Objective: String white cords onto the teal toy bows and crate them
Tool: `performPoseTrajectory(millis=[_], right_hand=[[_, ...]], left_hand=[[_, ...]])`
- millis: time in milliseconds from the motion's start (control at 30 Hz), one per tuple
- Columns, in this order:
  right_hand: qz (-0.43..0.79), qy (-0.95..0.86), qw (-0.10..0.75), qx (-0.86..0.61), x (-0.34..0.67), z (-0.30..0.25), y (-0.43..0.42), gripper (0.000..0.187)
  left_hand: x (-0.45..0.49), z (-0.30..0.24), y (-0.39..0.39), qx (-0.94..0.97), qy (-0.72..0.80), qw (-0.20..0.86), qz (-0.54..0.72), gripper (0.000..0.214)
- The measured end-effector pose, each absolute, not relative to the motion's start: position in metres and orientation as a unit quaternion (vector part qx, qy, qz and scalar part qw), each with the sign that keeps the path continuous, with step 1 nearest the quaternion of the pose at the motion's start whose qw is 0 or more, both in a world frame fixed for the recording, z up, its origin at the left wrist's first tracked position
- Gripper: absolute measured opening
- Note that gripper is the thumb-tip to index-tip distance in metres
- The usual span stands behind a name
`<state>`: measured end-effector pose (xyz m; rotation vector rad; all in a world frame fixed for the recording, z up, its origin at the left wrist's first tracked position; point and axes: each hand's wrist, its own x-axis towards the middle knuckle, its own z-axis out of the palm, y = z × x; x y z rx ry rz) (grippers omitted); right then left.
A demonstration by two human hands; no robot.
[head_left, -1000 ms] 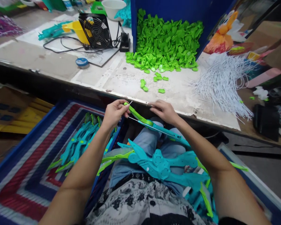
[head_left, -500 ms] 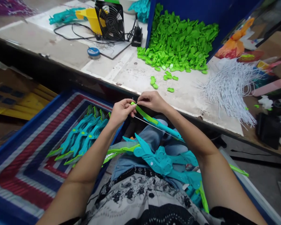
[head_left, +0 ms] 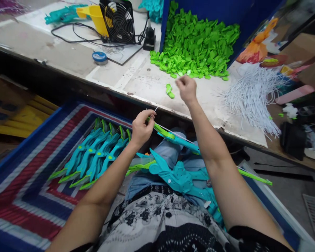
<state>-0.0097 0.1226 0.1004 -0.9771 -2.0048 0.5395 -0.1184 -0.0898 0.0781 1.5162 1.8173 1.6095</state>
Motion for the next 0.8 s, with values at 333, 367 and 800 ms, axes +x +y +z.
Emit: performPoseTrajectory(millis=[333, 367, 800], right_hand=[[0.297, -0.810, 0.462, -0.205, -0.016, 0.085, -0.021, 0.016], [0.314, -0.804, 0.459, -0.212, -0.016, 0.081, -0.024, 0.016], [0.414, -0.672, 0.536, -0.301, -0.042, 0.080, -0.019, 0.015]], left_hand=[[-0.147, 0.110, -0.051, 0.331, 0.581, 0.398, 0.628, 0.017], [-0.148, 0.113, -0.054, 0.358, 0.606, 0.357, 0.614, 0.015], [-0.141, 0.117, -0.073, 0.277, 0.541, 0.477, 0.635, 0.027]])
